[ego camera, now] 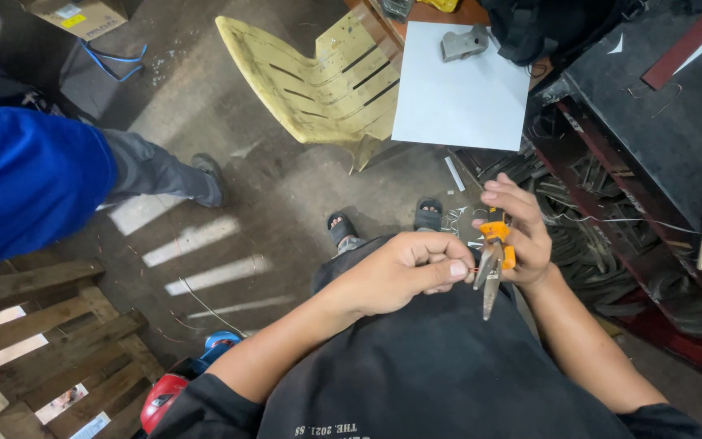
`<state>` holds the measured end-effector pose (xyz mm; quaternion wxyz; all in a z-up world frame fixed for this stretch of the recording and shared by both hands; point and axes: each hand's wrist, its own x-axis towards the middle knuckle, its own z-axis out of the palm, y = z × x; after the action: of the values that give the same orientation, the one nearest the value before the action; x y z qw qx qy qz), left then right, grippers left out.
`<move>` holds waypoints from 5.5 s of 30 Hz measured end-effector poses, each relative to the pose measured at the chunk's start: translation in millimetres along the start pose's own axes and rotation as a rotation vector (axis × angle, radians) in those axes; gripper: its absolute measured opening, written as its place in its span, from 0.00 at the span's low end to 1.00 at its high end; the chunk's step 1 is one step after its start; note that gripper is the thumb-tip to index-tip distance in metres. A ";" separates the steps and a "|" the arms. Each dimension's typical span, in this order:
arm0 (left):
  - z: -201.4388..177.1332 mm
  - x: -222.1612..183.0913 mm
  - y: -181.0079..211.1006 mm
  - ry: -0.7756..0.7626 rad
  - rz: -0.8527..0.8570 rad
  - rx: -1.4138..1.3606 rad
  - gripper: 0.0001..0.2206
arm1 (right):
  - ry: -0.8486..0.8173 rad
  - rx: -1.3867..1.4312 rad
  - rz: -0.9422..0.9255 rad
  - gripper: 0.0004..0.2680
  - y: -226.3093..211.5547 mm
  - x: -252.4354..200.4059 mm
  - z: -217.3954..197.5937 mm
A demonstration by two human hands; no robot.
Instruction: Stripping insulation from copper wires and twisting them together using pliers.
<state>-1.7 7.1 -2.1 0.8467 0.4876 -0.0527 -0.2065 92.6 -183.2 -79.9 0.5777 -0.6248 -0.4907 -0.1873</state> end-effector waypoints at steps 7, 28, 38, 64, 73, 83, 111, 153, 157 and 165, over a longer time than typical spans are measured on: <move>-1.2 3.8 -5.5 0.008 -0.130 -0.122 0.07 | 0.019 -0.054 -0.077 0.09 16.5 -17.5 -8.2; -3.9 12.3 -18.8 -0.002 -0.152 -0.098 0.06 | 0.023 -0.025 -0.105 0.09 20.6 -17.9 -11.0; -1.4 9.4 -4.2 -0.011 -0.192 -0.092 0.06 | 0.025 -0.059 -0.115 0.12 26.1 -34.4 -16.6; -8.0 10.2 12.6 -0.049 -0.220 -0.178 0.07 | 0.036 0.029 -0.173 0.11 36.6 -5.6 -8.5; -8.3 13.6 17.1 -0.051 -0.223 -0.175 0.08 | 0.056 0.038 -0.215 0.10 65.0 -32.6 -5.5; -7.6 12.6 16.7 -0.057 -0.215 -0.188 0.08 | 0.080 0.025 -0.223 0.09 59.8 -28.3 -2.7; -10.1 4.8 30.0 0.142 0.010 0.150 0.07 | 0.078 0.227 0.541 0.09 -30.5 15.9 3.3; -7.8 9.9 17.4 0.167 -0.002 -0.057 0.04 | -0.203 -0.096 0.006 0.09 18.9 51.1 -31.8; -7.5 10.9 11.8 0.104 -0.046 -0.189 0.04 | -0.176 -0.060 -0.086 0.13 29.4 54.3 -30.7; -6.0 17.3 -1.1 0.041 -0.101 -0.400 0.05 | -0.116 0.064 -0.189 0.15 55.5 33.9 -22.6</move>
<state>15.4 4.5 -8.1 0.9160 0.3159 0.0310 -0.2451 161.3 -181.9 -76.7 0.5478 -0.5667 -0.5859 -0.1886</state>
